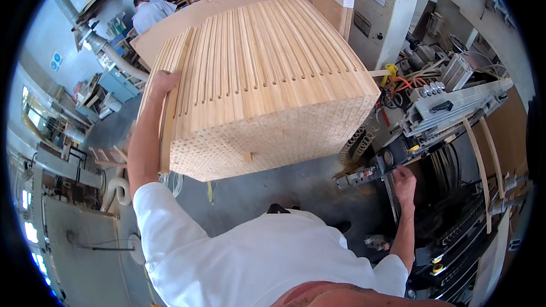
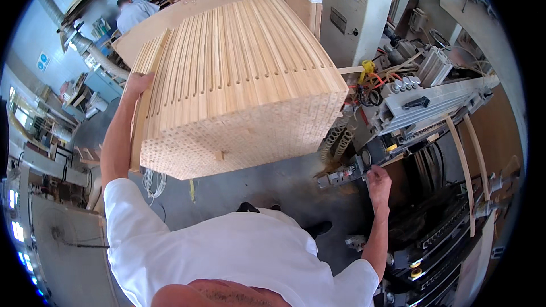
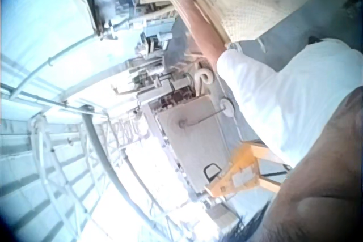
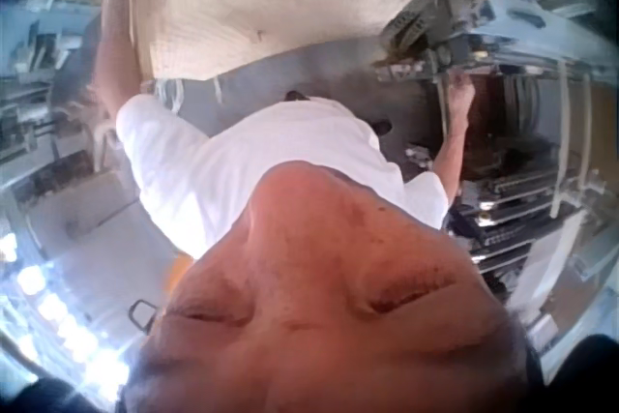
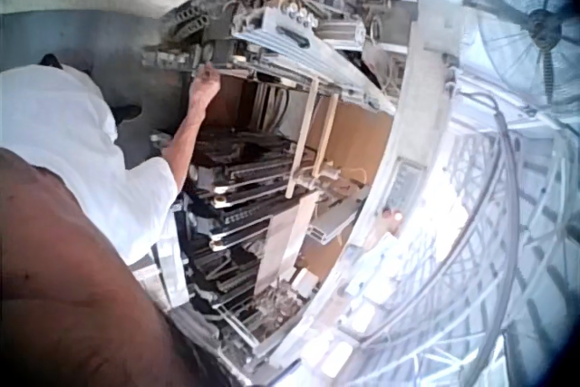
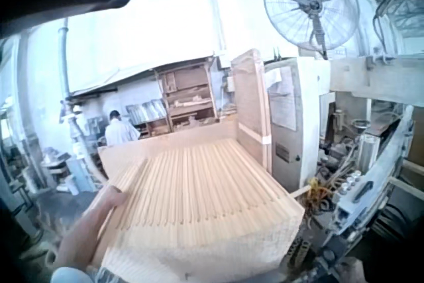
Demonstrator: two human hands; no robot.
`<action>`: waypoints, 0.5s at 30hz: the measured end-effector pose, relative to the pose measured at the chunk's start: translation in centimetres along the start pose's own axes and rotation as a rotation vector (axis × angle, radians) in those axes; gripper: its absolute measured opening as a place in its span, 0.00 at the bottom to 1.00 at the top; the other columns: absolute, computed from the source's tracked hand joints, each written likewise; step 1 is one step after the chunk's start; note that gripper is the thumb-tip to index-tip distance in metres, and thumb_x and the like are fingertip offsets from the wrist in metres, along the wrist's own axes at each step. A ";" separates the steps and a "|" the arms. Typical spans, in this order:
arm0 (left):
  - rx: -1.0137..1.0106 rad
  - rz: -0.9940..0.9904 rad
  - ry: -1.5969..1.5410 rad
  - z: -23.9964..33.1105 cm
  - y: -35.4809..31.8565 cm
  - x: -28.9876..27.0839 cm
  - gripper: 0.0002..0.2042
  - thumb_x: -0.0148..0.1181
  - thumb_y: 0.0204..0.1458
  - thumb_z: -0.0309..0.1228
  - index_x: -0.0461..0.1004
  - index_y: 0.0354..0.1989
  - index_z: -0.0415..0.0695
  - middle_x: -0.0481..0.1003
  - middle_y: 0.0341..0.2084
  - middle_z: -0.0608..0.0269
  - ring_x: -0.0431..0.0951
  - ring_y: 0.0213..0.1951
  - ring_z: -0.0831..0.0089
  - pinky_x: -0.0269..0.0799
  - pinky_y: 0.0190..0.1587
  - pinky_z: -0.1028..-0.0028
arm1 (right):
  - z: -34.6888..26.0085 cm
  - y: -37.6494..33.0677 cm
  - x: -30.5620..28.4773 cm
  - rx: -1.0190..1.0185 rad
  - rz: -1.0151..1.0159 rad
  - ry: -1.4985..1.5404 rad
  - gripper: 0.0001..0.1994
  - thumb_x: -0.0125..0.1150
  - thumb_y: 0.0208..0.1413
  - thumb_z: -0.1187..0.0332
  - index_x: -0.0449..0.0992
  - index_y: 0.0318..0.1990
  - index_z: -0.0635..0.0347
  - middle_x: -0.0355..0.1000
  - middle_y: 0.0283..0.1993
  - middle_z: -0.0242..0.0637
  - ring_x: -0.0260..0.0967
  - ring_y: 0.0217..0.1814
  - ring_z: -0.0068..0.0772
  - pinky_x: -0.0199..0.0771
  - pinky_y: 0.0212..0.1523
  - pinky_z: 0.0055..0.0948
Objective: The person repeatedly picks up thin wooden planks from a conveyor belt and stacks them onto a growing pile on a nearby pallet. The worker handles the planks one at a time, moving from the machine to the stack and back in a continuous loop.
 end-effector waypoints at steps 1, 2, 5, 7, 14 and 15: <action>0.017 0.012 0.026 -0.4 1.7 0.9 0.30 0.63 0.43 0.53 0.81 0.35 0.30 0.80 0.30 0.39 0.82 0.38 0.53 0.76 0.46 0.64 | 0.4 -1.0 1.3 0.032 -0.021 -0.037 0.11 0.62 0.55 0.74 0.78 0.45 0.68 0.78 0.39 0.41 0.75 0.41 0.30 0.74 0.45 0.28; 0.033 0.027 0.053 -0.8 3.3 1.6 0.30 0.62 0.43 0.53 0.81 0.35 0.30 0.80 0.31 0.38 0.82 0.40 0.51 0.76 0.47 0.63 | 0.8 -1.9 2.5 0.063 -0.043 -0.072 0.11 0.63 0.55 0.73 0.79 0.44 0.67 0.78 0.39 0.42 0.76 0.41 0.32 0.74 0.45 0.29; 0.101 -0.017 0.089 1.6 5.4 5.0 0.31 0.60 0.43 0.53 0.79 0.36 0.27 0.79 0.35 0.35 0.80 0.44 0.48 0.75 0.48 0.61 | 2.9 -5.6 2.6 0.101 -0.024 -0.201 0.13 0.63 0.52 0.72 0.79 0.44 0.66 0.78 0.37 0.45 0.77 0.40 0.34 0.74 0.45 0.31; 0.113 -0.046 0.085 3.0 6.9 5.7 0.31 0.60 0.43 0.53 0.79 0.35 0.27 0.79 0.35 0.34 0.80 0.44 0.48 0.75 0.48 0.61 | 3.6 -7.9 2.2 0.144 0.036 -0.236 0.13 0.64 0.52 0.71 0.79 0.45 0.67 0.79 0.38 0.46 0.78 0.41 0.38 0.74 0.45 0.31; 0.092 -0.083 -0.066 4.1 11.5 8.8 0.33 0.56 0.47 0.51 0.76 0.39 0.22 0.78 0.34 0.31 0.80 0.46 0.48 0.74 0.48 0.60 | 5.8 -16.2 -0.7 0.277 0.175 -0.294 0.14 0.63 0.53 0.67 0.79 0.45 0.66 0.79 0.38 0.48 0.78 0.42 0.43 0.74 0.45 0.32; 0.065 -0.173 -0.111 4.5 11.9 10.3 0.33 0.56 0.48 0.50 0.75 0.41 0.21 0.77 0.36 0.30 0.80 0.47 0.49 0.73 0.50 0.59 | 6.0 -18.3 -1.4 0.303 0.204 -0.297 0.14 0.63 0.54 0.66 0.79 0.45 0.66 0.79 0.38 0.48 0.78 0.42 0.42 0.74 0.45 0.32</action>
Point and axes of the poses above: each hand's wrist, its own y-axis towards the middle knuckle, its own x-axis out of the palm, z = x × y, the point moved 6 cm from there along y, towards the middle knuckle
